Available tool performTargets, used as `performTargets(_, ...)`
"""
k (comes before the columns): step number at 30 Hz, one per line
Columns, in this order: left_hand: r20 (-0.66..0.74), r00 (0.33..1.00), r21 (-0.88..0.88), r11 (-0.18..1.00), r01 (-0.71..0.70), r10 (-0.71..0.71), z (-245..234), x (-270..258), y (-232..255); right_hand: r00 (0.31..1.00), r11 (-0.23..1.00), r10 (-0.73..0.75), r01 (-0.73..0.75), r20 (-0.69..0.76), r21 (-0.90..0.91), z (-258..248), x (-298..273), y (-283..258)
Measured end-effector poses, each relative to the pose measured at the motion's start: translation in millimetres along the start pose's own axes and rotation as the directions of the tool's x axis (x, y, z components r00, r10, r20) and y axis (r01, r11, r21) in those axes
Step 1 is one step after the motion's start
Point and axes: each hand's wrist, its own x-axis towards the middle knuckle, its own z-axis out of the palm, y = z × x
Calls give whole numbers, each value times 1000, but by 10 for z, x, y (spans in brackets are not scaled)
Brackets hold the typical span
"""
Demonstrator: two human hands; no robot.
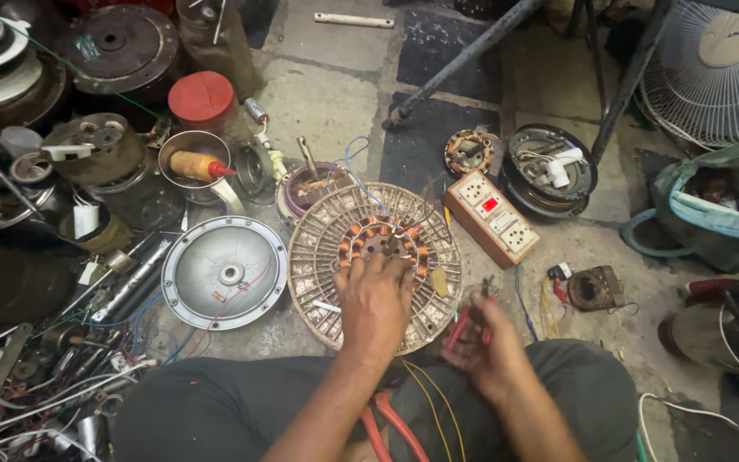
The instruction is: The person sits on the floor and repairs an electric motor stator. They use pliers to strip and adjust copper wires, then connect test leads to a multimeter to check the electrical continuity of the windings.
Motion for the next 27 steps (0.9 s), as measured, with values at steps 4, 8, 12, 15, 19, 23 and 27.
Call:
performTargets(4,-48,997,-122,991,-62,56,-140,-221,-6,925,905,-379,368,-13,-214,139,-299,119)
performTargets(8,237,954,-589,753,293,-186,-112,-798,-113,546,273,-750,769,373,-578,384,-699,200)
performTargets(12,449,744,-648,393,653,-495,-116,-1187,-447,580,174,-584,773,568,-610,504,-816,137)
performTargets(15,455,614,-597,290,748,-645,-433,-1327,-948,458,209,-750,849,478,-485,319,-684,-69)
performTargets(19,618,661,-229,707,669,-426,-801,-1414,-1255,575,273,-770,690,278,-671,222,-218,-460)
performTargets(23,451,875,308,951,31,-175,-870,-1249,-899,456,72,-751,776,477,-627,348,57,-694)
performTargets(27,269,961,89,995,47,-69,-881,-723,-454,466,4,-674,778,573,-629,408,98,-791)
